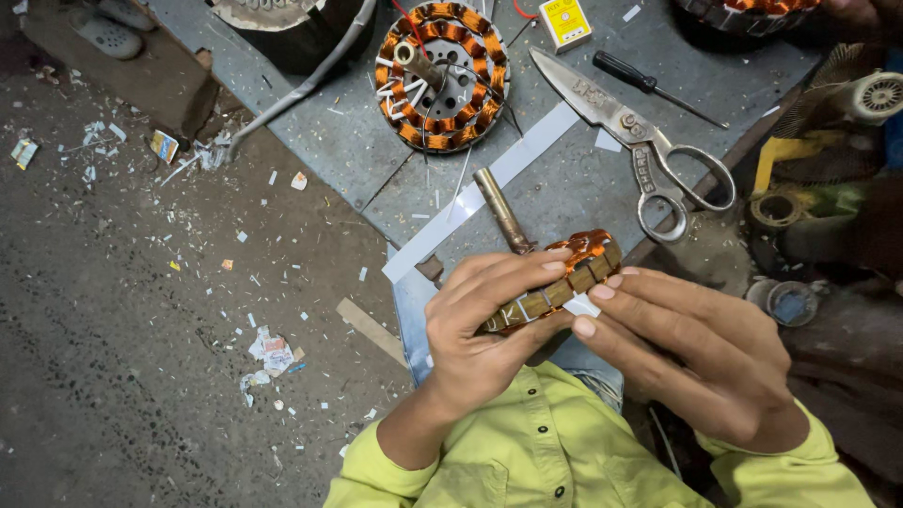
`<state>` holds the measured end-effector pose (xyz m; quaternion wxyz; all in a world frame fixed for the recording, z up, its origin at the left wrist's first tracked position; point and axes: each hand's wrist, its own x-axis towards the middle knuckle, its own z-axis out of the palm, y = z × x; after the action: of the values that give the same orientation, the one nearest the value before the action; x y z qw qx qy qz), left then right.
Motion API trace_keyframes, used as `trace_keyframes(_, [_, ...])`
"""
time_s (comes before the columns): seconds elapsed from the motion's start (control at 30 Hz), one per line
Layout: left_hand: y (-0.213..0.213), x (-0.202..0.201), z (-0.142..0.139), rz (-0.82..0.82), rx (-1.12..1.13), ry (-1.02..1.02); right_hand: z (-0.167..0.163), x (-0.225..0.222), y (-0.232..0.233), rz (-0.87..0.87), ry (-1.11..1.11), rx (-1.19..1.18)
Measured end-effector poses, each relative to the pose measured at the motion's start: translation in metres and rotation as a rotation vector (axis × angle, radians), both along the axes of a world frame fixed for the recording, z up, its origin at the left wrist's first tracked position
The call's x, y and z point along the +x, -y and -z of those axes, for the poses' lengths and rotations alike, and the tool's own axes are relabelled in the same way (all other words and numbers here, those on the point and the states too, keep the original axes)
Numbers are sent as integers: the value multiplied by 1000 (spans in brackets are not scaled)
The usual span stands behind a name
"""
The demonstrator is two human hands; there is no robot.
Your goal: The person cuts strips of white insulating material using shears and places them into slots on a copper-wound stator. They use a screwdriver to tuck the strips into place and repeat the process on multiple stators on the workbench.
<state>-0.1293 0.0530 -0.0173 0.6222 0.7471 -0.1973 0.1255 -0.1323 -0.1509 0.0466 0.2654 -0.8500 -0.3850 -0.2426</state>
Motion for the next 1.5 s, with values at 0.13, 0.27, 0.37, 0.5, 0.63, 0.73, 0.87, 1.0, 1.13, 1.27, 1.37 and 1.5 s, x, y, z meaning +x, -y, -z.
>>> trace_keyframes(0.13, [0, 0, -1, 8, 4, 4, -3, -1, 1, -5, -39, 1])
trace_keyframes(0.27, [1, -1, -1, -5, 11, 19, -6, -5, 0, 34, -72, 18])
trace_keyframes(0.37, [2, -1, 0, -5, 8, 19, -6, -5, -2, 35, -82, 19])
trace_keyframes(0.5, [1, -2, 0, -8, 11, 25, -6, -4, -2, 11, -27, -6])
trace_keyframes(0.63, [1, -2, 1, -2, 18, 40, -5, -7, -2, 4, 11, -93])
trace_keyframes(0.73, [1, -2, 2, -12, 27, 56, -3, -9, -3, 0, 71, -141])
trace_keyframes(0.87, [1, -2, 3, 3, 17, 52, -1, -8, -3, -2, 60, -130])
trace_keyframes(1.0, [1, -2, 4, -1, 22, 48, -2, -8, -2, 5, 31, -130])
trace_keyframes(1.13, [0, -2, 5, 2, 22, 61, -1, -8, -1, -24, 129, -212])
trace_keyframes(1.27, [0, -2, 6, 2, 27, 66, 1, -4, -1, -52, 262, -275])
trace_keyframes(1.37, [-1, -3, 5, 7, 38, 56, 1, 0, -2, -78, 333, -295])
trace_keyframes(1.5, [-1, -4, 2, 23, 31, 37, -5, -1, -3, -79, 263, -290])
